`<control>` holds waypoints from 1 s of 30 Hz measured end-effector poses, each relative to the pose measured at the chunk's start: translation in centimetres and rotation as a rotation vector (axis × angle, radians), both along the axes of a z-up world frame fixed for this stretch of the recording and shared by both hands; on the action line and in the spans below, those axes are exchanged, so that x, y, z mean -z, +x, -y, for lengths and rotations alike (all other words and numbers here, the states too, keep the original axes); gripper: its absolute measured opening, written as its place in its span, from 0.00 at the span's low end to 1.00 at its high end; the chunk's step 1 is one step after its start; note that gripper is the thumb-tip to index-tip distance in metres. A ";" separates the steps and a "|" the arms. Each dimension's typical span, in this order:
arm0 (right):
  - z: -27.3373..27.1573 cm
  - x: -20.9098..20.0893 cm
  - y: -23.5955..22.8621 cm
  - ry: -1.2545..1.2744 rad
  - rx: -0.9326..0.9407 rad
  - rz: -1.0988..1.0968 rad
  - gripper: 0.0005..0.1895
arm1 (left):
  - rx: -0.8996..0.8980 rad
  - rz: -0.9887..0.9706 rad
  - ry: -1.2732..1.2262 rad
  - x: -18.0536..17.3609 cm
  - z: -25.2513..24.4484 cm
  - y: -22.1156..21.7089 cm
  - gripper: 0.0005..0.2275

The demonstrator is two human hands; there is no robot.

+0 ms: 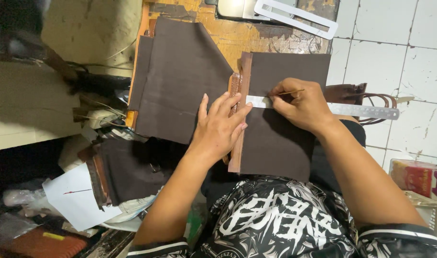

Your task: Measuring, marking, and aligning leather components for bag assembly using a ruler and pen

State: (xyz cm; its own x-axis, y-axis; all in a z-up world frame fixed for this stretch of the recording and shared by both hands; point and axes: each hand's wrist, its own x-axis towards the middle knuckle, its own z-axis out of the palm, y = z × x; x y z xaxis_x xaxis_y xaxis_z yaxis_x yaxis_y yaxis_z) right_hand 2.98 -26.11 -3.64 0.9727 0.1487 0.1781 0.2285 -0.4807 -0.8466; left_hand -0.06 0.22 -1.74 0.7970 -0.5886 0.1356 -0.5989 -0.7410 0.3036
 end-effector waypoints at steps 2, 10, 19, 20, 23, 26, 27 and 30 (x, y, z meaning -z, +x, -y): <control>-0.1 -0.2 0.1 -0.005 -0.001 0.002 0.06 | -0.006 -0.013 0.008 -0.2 0.0 0.0 0.21; 4.0 -4.0 -1.7 0.277 0.058 0.000 0.15 | -0.042 -0.036 -0.001 -0.2 0.2 -0.3 0.21; 9.5 -3.1 -6.2 -0.692 0.145 -0.036 0.25 | -0.306 0.056 -0.032 -2.3 1.2 -1.0 0.34; 9.0 -3.6 -6.2 -0.579 0.172 -0.224 0.21 | -0.334 0.048 -0.036 -2.4 1.6 -1.1 0.34; 8.7 -3.2 -6.6 -0.388 0.264 -0.406 0.17 | -0.440 -0.075 -0.086 -2.4 2.6 -1.0 0.37; 10.0 -0.8 -7.4 -0.178 0.388 -0.353 0.12 | -0.516 -0.222 -0.221 -0.9 2.8 -0.1 0.44; 10.7 0.2 -7.8 -0.042 0.447 -0.303 0.10 | -0.509 -0.255 -0.307 -0.2 2.8 0.3 0.47; 13.2 1.4 -8.6 0.078 0.480 -0.231 0.10 | -0.542 -0.409 -0.141 -2.0 3.0 1.1 0.23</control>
